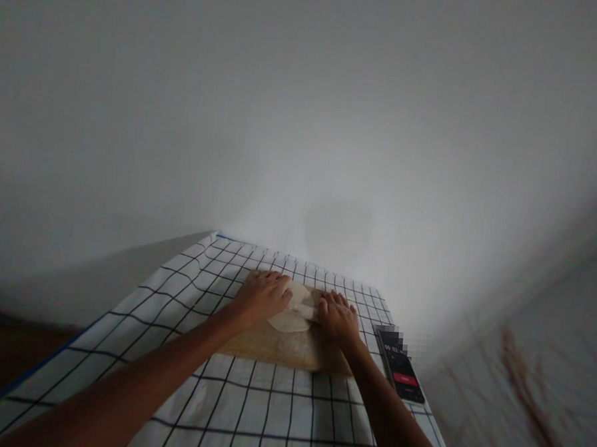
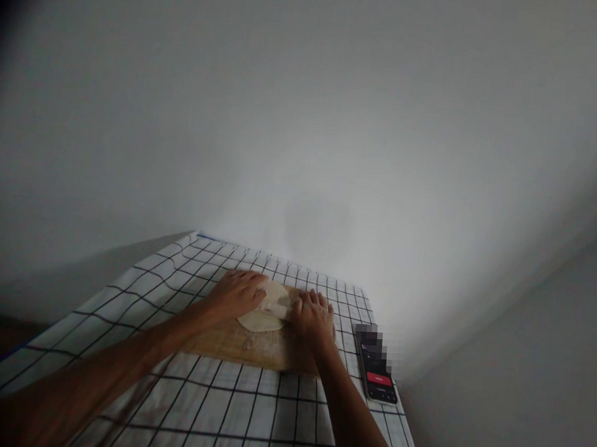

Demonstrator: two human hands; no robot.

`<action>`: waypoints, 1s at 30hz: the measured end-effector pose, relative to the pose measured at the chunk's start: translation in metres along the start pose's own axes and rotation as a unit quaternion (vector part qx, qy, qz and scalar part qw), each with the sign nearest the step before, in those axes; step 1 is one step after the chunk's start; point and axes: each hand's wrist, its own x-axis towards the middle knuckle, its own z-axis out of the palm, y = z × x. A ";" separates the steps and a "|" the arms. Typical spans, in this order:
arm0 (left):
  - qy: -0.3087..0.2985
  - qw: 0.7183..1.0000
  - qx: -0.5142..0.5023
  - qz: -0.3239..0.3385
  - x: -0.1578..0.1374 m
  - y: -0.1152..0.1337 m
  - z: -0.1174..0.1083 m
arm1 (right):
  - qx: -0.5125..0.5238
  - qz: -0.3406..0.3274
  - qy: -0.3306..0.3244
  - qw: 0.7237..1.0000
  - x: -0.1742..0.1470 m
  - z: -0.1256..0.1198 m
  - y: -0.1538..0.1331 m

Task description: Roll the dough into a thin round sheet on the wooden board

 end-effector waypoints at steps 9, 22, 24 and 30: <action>0.052 0.997 0.008 0.052 -0.032 0.004 0.001 | 0.097 0.016 0.093 0.991 -0.047 0.000 -0.021; 0.030 0.995 -0.008 0.098 -0.078 0.005 -0.018 | 0.165 0.007 0.122 0.979 -0.092 -0.005 -0.040; 0.028 0.994 -0.015 0.101 -0.083 0.005 -0.022 | 0.155 0.006 0.113 0.981 -0.095 -0.005 -0.041; 0.033 0.995 -0.011 0.098 -0.087 0.007 -0.024 | 0.124 0.000 0.107 0.987 -0.096 -0.005 -0.043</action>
